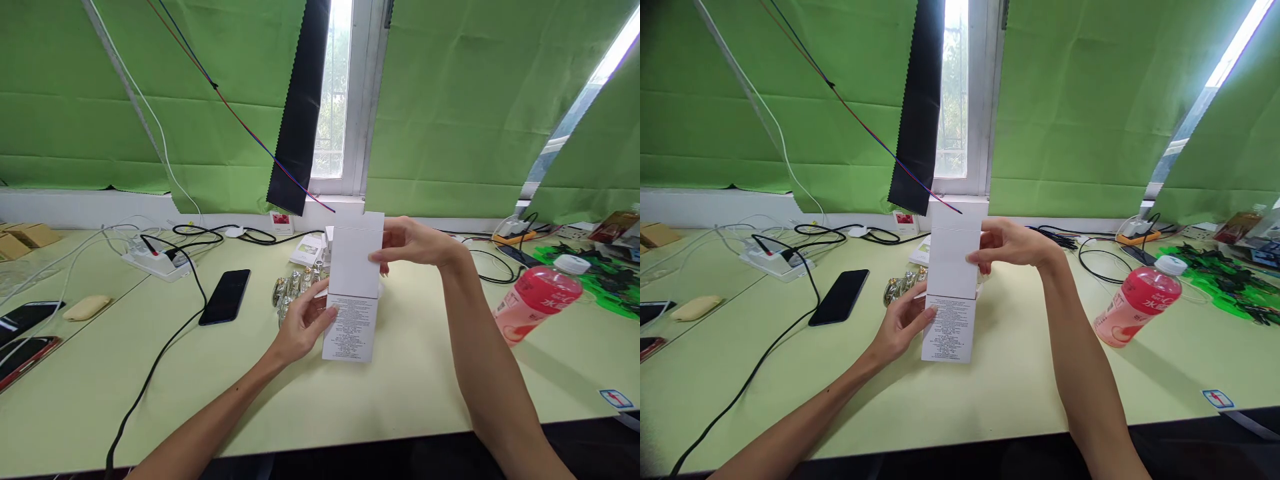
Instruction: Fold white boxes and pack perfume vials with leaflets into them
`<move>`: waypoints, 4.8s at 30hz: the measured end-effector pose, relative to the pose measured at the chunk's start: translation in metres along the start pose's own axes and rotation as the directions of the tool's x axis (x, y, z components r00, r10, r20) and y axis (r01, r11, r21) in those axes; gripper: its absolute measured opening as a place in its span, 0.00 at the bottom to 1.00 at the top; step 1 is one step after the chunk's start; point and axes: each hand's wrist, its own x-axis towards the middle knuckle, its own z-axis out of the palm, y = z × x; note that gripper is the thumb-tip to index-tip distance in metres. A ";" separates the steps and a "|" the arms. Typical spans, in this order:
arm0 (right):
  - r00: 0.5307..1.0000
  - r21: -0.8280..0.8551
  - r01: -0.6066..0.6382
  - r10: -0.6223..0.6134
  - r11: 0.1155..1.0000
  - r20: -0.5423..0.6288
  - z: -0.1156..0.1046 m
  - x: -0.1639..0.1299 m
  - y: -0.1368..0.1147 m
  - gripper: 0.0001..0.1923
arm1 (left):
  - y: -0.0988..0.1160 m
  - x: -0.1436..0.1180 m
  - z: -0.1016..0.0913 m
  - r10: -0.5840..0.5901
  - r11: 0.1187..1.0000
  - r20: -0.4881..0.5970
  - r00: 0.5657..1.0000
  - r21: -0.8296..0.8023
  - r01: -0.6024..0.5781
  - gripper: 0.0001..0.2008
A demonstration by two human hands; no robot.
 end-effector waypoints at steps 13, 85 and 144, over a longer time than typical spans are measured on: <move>1.000 -0.004 -0.005 0.005 1.000 0.002 0.000 0.001 0.002 0.17 | 0.004 0.000 0.003 0.009 1.000 -0.020 1.000 -0.017 -0.010 0.24; 1.000 0.001 0.002 -0.002 1.000 0.016 0.005 0.008 0.008 0.23 | 0.002 0.001 0.000 -0.023 0.999 -0.095 0.995 0.022 0.025 0.26; 0.998 -0.253 -0.039 0.028 0.967 -0.050 0.019 -0.030 -0.004 0.21 | -0.017 -0.002 0.007 0.041 0.872 -0.067 0.997 0.490 -0.003 0.16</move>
